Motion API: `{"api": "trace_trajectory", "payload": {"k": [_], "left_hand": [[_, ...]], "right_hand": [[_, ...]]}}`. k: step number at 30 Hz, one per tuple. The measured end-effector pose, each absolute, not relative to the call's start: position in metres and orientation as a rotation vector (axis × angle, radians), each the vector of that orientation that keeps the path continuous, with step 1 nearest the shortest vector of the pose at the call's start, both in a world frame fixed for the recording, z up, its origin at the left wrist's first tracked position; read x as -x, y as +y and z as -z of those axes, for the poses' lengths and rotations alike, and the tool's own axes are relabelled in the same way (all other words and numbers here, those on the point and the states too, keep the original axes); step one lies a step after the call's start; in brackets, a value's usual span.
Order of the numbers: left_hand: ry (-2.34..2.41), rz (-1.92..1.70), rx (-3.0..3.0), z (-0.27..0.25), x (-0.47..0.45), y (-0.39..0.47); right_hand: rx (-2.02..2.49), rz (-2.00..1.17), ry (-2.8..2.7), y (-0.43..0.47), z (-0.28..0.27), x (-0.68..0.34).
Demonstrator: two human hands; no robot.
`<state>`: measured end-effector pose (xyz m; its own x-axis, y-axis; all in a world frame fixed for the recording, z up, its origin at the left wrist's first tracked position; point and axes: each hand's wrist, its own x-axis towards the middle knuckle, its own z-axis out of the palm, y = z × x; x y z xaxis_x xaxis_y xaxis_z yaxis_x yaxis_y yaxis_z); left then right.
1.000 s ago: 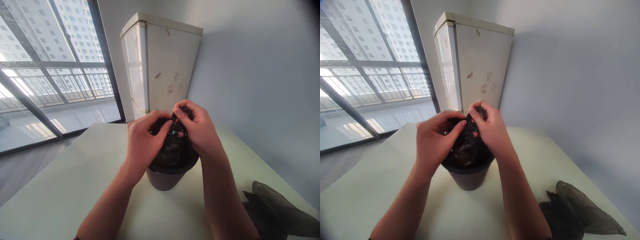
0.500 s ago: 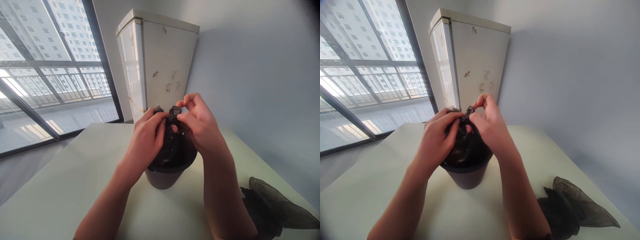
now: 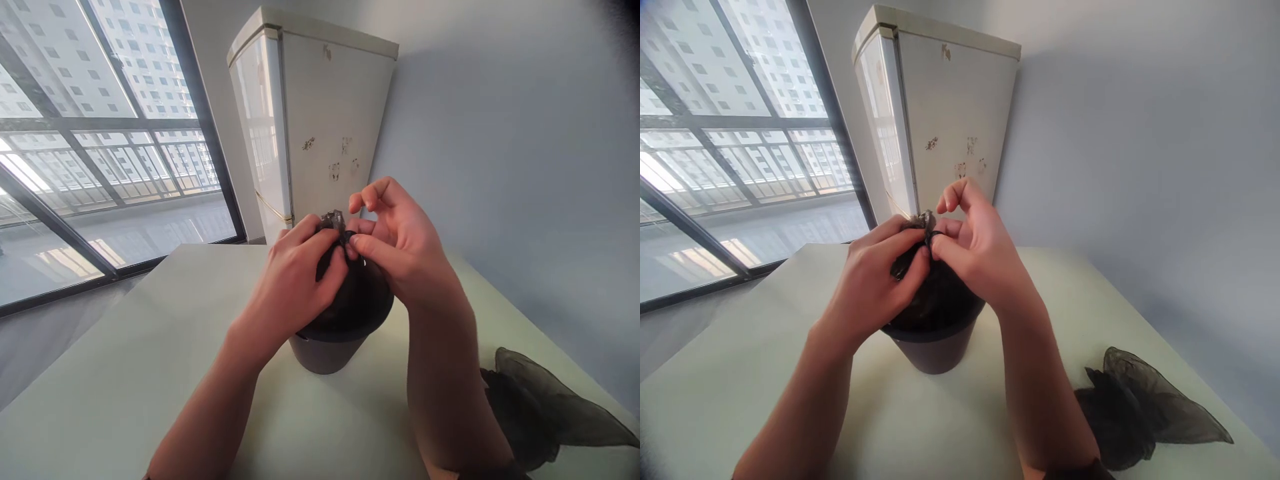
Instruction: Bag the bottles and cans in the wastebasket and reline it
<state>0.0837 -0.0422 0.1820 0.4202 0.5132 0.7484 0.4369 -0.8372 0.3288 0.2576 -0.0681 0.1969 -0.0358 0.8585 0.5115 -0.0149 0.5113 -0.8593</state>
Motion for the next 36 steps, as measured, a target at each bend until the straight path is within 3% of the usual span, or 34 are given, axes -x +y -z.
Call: {"api": "trace_trajectory", "payload": {"k": [11,16,29,36], "left_hand": [[0.778,-1.220,-2.108,-0.194,-0.073,-0.044],[0.793,-1.309,-1.962,-0.193,-0.072,-0.040],[1.010,-1.574,-1.952,-0.191,-0.069,-0.033],[1.285,-1.439,-2.045,-0.186,-0.058,-0.016]], "right_hand": [[0.834,-0.446,-1.789,-0.069,-0.201,-0.259],[0.946,-0.224,-1.830,-0.066,-0.199,-0.259],[1.031,-0.261,-1.728,-0.064,-0.197,-0.259],[1.260,-0.268,-1.786,-0.064,-0.198,-0.269]]}}
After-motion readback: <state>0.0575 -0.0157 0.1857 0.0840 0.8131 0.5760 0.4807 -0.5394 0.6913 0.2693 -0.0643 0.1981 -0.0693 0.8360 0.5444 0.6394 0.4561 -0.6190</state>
